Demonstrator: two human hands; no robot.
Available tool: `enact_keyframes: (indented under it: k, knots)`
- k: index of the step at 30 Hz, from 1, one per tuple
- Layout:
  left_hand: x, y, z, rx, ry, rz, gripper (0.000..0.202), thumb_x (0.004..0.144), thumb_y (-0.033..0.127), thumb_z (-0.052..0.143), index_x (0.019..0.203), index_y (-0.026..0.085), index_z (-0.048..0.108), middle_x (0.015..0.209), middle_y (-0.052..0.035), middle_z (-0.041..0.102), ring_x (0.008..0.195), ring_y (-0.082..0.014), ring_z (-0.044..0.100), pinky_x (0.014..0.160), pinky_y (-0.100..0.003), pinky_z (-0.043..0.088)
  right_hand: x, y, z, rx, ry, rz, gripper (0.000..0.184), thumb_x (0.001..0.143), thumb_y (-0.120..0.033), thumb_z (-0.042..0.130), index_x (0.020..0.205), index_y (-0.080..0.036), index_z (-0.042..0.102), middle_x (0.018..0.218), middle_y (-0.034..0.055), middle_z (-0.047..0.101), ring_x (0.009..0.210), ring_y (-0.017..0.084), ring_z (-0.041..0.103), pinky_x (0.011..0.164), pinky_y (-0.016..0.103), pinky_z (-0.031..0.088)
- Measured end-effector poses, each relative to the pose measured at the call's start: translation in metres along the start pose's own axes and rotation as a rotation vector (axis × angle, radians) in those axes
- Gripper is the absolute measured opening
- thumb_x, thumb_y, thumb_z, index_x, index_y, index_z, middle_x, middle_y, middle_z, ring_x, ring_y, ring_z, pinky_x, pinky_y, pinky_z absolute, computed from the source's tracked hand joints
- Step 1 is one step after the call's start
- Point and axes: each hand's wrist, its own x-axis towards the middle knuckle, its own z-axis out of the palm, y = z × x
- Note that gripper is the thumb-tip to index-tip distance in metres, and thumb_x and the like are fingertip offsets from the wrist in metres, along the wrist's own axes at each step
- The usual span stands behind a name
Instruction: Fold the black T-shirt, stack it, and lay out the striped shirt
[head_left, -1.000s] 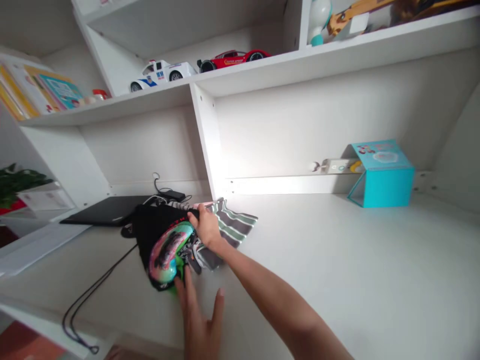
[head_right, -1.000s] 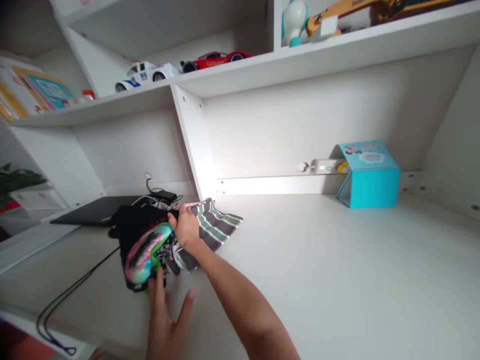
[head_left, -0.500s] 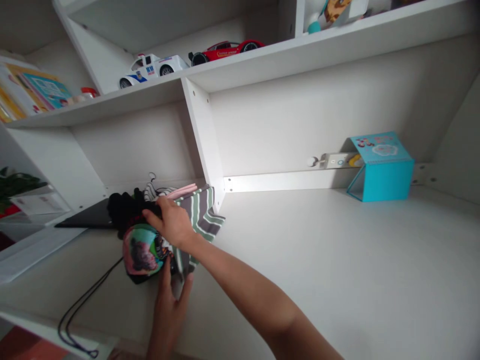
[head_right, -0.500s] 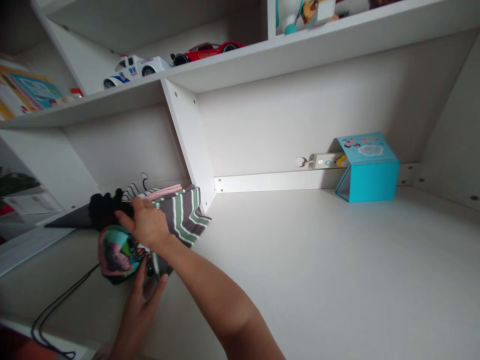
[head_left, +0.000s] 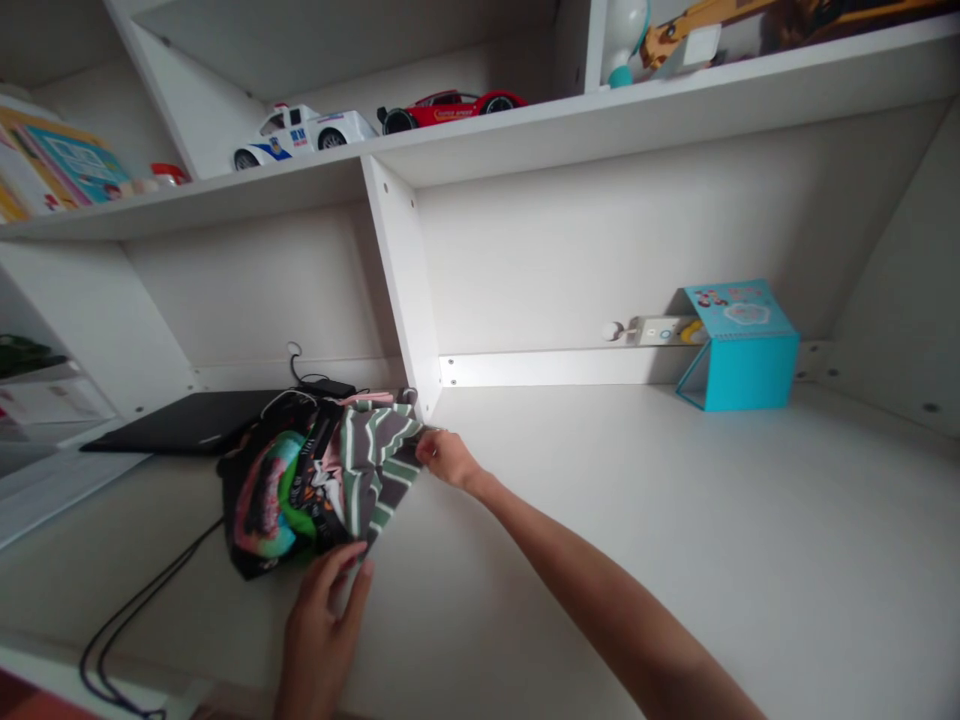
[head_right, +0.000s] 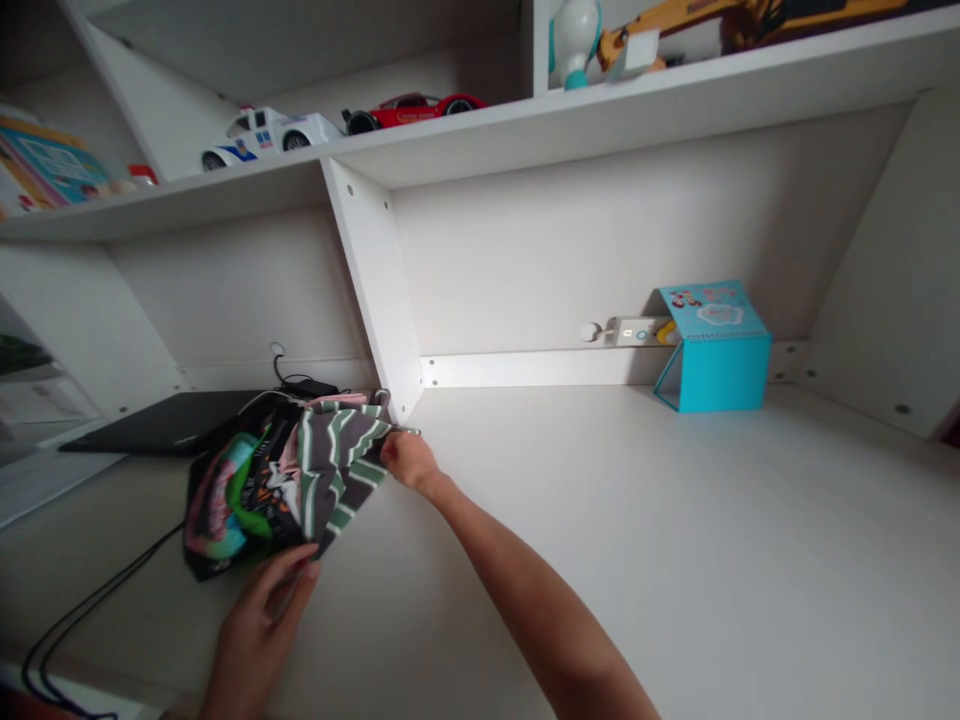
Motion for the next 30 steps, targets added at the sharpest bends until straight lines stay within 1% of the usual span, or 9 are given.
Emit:
enact_keyframes:
  k: [6, 12, 14, 16, 19, 21, 24, 26, 30]
  knots:
    - [0.000, 0.011, -0.001, 0.041, -0.049, -0.005, 0.038, 0.070, 0.053, 0.054, 0.082, 0.019, 0.066, 0.084, -0.0055, 0.068, 0.075, -0.0210, 0.064, 0.071, -0.030, 0.054, 0.006, -0.015, -0.005, -0.082, 0.080, -0.002, 0.033, 0.090, -0.033, 0.050, 0.119, -0.016, 0.049, 0.106, 0.0056, 0.058, 0.091, 0.017, 0.058, 0.080, 0.039, 0.049]
    - [0.000, 0.008, -0.002, 0.036, -0.085, -0.020, 0.037, 0.069, 0.053, 0.055, 0.082, 0.020, 0.068, 0.086, -0.0051, 0.070, 0.079, -0.0213, 0.066, 0.073, -0.027, 0.054, 0.004, -0.036, -0.002, -0.129, -0.073, -0.015, 0.022, 0.087, -0.031, 0.055, 0.102, -0.015, 0.058, 0.102, 0.0047, 0.059, 0.089, 0.016, 0.059, 0.077, 0.036, 0.049]
    - [0.000, 0.007, -0.002, 0.036, -0.089, -0.024, 0.038, 0.069, 0.053, 0.055, 0.082, 0.020, 0.068, 0.086, -0.0052, 0.070, 0.079, -0.0213, 0.066, 0.072, -0.026, 0.054, -0.010, -0.037, -0.018, -0.091, -0.103, -0.084, 0.018, 0.086, -0.030, 0.056, 0.095, -0.014, 0.059, 0.094, 0.0030, 0.061, 0.082, 0.014, 0.059, 0.073, 0.032, 0.050]
    - [0.000, 0.006, -0.003, 0.032, -0.090, -0.016, 0.037, 0.070, 0.053, 0.055, 0.082, 0.020, 0.068, 0.086, -0.0052, 0.070, 0.079, -0.0210, 0.066, 0.070, -0.025, 0.054, -0.030, -0.031, -0.049, -0.038, -0.053, -0.130, 0.015, 0.088, -0.028, 0.052, 0.090, -0.015, 0.057, 0.084, 0.0004, 0.061, 0.075, 0.012, 0.059, 0.068, 0.027, 0.049]
    - [0.000, 0.005, -0.003, 0.028, -0.096, 0.044, 0.035, 0.073, 0.051, 0.054, 0.081, 0.020, 0.068, 0.086, -0.0052, 0.070, 0.080, -0.0204, 0.066, 0.071, -0.025, 0.054, -0.063, -0.003, -0.118, 0.010, 0.163, -0.076, 0.023, 0.093, -0.029, 0.029, 0.093, -0.018, 0.049, 0.074, -0.0018, 0.058, 0.069, 0.011, 0.057, 0.062, 0.023, 0.047]
    - [0.000, 0.007, -0.002, 0.041, -0.107, 0.106, 0.033, 0.075, 0.049, 0.054, 0.081, 0.020, 0.068, 0.086, -0.0051, 0.070, 0.081, -0.0201, 0.065, 0.073, -0.025, 0.053, -0.090, 0.028, -0.166, -0.009, 0.294, 0.014, 0.033, 0.093, -0.041, 0.021, 0.093, -0.019, 0.045, 0.068, -0.0020, 0.056, 0.061, 0.012, 0.055, 0.056, 0.024, 0.045]
    - [-0.002, 0.017, 0.004, 0.052, -0.164, 0.178, 0.030, 0.077, 0.046, 0.052, 0.083, 0.020, 0.067, 0.087, -0.0052, 0.069, 0.080, -0.0198, 0.064, 0.072, -0.025, 0.053, -0.141, 0.086, -0.219, -0.117, 0.327, 0.156, 0.034, 0.082, -0.053, 0.040, 0.080, -0.020, 0.050, 0.060, -0.0011, 0.057, 0.055, 0.015, 0.055, 0.053, 0.026, 0.042]
    - [-0.004, 0.030, 0.011, 0.048, -0.252, 0.211, 0.029, 0.079, 0.045, 0.051, 0.084, 0.021, 0.067, 0.086, -0.0052, 0.069, 0.080, -0.0198, 0.064, 0.073, -0.025, 0.053, -0.181, 0.121, -0.240, -0.203, 0.307, 0.256, 0.032, 0.074, -0.052, 0.051, 0.074, -0.020, 0.055, 0.049, -0.0006, 0.056, 0.046, 0.016, 0.054, 0.050, 0.028, 0.040]
    - [-0.009, 0.068, 0.030, 0.059, -0.550, 0.290, 0.024, 0.083, 0.037, 0.048, 0.094, 0.026, 0.066, 0.093, -0.0030, 0.068, 0.087, -0.0188, 0.063, 0.080, -0.025, 0.050, -0.254, 0.169, -0.255, -0.295, 0.258, 0.374, 0.031, 0.071, -0.051, 0.052, 0.073, -0.022, 0.060, 0.062, 0.0053, 0.067, 0.055, 0.021, 0.061, 0.055, 0.030, 0.044]
